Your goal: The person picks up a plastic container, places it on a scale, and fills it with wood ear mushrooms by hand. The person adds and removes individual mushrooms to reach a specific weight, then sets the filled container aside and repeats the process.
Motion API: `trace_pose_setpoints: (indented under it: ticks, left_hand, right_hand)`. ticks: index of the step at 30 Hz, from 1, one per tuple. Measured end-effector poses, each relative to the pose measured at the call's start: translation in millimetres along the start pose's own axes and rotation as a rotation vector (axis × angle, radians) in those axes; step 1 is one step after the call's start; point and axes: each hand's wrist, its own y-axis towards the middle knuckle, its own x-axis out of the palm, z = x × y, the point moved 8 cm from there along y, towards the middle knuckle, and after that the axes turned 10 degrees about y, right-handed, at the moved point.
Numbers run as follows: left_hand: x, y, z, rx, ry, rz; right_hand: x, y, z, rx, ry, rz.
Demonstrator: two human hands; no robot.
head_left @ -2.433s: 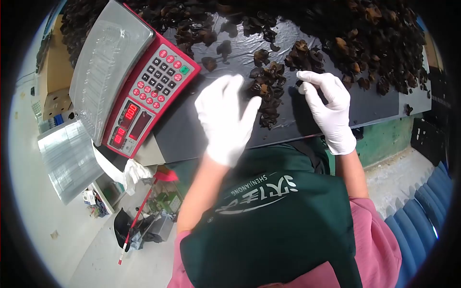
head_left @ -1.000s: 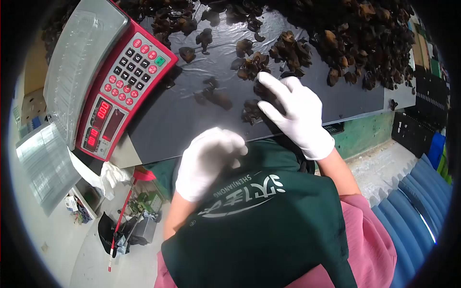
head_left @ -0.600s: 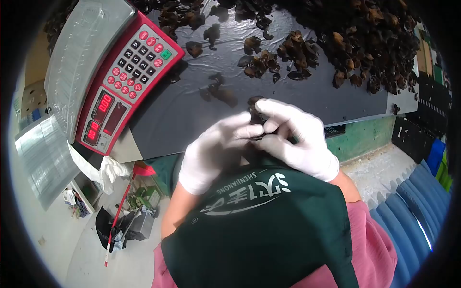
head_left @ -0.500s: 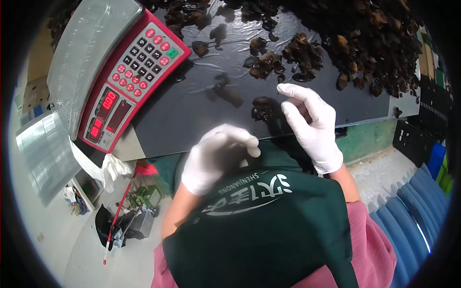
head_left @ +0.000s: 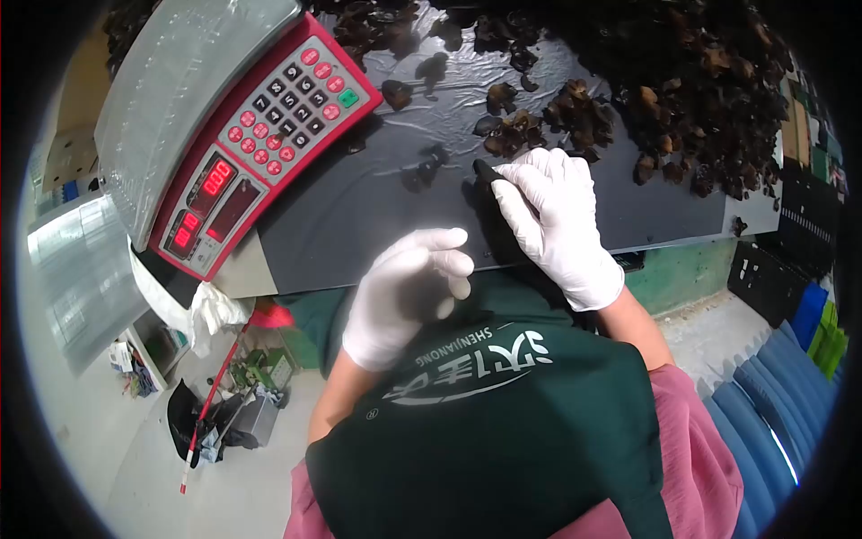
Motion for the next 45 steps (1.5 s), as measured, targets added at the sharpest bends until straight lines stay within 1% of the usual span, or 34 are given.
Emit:
trace_pose_setpoints:
  ticks: [3,4,5,6,7,8,9,10,11,13,14,15,17,19,20,21,23,25,26,27,29,31,35,37,39,41,44,45]
  left_hand:
    - [11.5,3.1,7.6,-0.006,0.024,0.008]
    - [15.9,3.2,11.0,0.0,0.031,0.017]
    - [15.9,1.7,14.9,0.067,0.075,0.003]
    - [16.0,0.0,19.0,0.135,0.118,-0.008]
    - [12.2,0.7,16.6,0.128,0.037,-0.049]
    - [2.2,-5.2,11.6,0.078,-0.061,0.087]
    - [-15.8,-3.8,3.3,0.116,-0.021,0.063]
    - [-18.4,-7.3,7.0,0.171,-0.09,0.023]
    - [-20.7,-10.8,11.3,0.223,-0.158,-0.016]
    - [-33.1,-13.2,11.5,0.261,-0.295,-0.12]
    - [-35.7,-16.3,12.0,0.281,-0.362,-0.149]
    - [-41.0,-17.5,12.3,0.289,-0.412,-0.15]
    - [-48.7,-16.4,11.1,0.296,-0.42,-0.116]
    - [-43.8,-16.4,15.3,0.298,-0.405,-0.114]
    - [-41.1,-16.8,17.4,0.303,-0.4,-0.11]
    - [-37.7,-16.9,19.4,0.307,-0.382,-0.115]
    - [-30.8,-13.8,23.6,0.307,-0.347,-0.133]
    - [-29.8,-8.3,22.8,0.291,-0.345,-0.134]
    - [-28.7,-5.5,22.3,0.281,-0.341,-0.13]
    - [-27.4,-2.8,21.1,0.267,-0.338,-0.125]
    - [-23.5,1.8,22.2,0.259,-0.321,-0.133]
    - [-19.6,5.1,23.0,0.256,-0.311,-0.142]
    - [-13.9,9.9,21.4,0.232,-0.314,-0.153]
    - [-12.0,13.0,18.9,0.216,-0.306,-0.147]
    - [-8.3,14.8,17.4,0.205,-0.287,-0.131]
    - [-1.7,14.7,16.5,0.193,-0.275,-0.132]
    - [6.0,15.4,14.4,0.183,-0.245,-0.149]
    - [9.2,15.8,12.9,0.172,-0.234,-0.154]
  right_hand:
    - [-9.1,-3.9,-12.5,-0.065,0.074,0.064]
    - [-8.7,-1.3,-29.7,-0.172,0.061,-0.032]
    - [-3.5,-2.5,-40.0,-0.136,0.054,-0.077]
    - [-4.2,-2.6,-49.6,-0.16,0.12,-0.054]
    - [-5.6,-1.5,-55.9,-0.181,0.181,-0.028]
    - [-5.3,-0.5,-57.3,-0.21,0.137,0.032]
    - [0.0,-2.8,-54.1,-0.238,0.091,0.09]
    - [7.7,-7.8,-48.5,-0.266,0.045,0.147]
    - [26.9,-18.7,-38.1,-0.315,0.037,0.151]
    - [48.6,-19.3,-44.1,-0.408,-0.039,0.096]
    - [55.0,-16.6,-49.8,-0.419,-0.09,0.004]
    - [65.9,-13.0,-53.1,-0.439,-0.08,-0.033]
    - [85.4,-1.7,-50.9,-0.422,-0.128,-0.198]
    - [83.6,18.5,-33.4,-0.276,-0.17,-0.156]
    - [72.0,25.9,-24.8,-0.242,-0.204,-0.062]
    - [55.2,34.5,-14.7,-0.163,-0.199,-0.013]
    - [32.4,31.2,9.3,-0.073,-0.285,0.133]
    - [15.1,12.2,12.4,-0.138,-0.334,0.151]
    - [6.9,-2.7,9.5,-0.187,-0.286,0.17]
    - [4.5,-21.0,14.3,-0.237,-0.239,0.159]
    - [-5.4,-56.7,25.6,-0.268,-0.246,0.11]
    - [-34.2,-85.8,37.4,-0.209,-0.293,0.084]
    - [-82.2,-154.5,72.4,0.018,-0.513,0.118]
    - [-100.4,-174.8,80.6,0.109,-0.597,0.098]
    - [-116.1,-190.0,89.0,0.227,-0.62,0.092]
    - [-128.8,-193.2,91.0,0.224,-0.634,0.155]
    - [-143.1,-171.9,92.2,0.269,-0.522,0.354]
    - [-144.5,-163.7,96.5,0.251,-0.48,0.399]
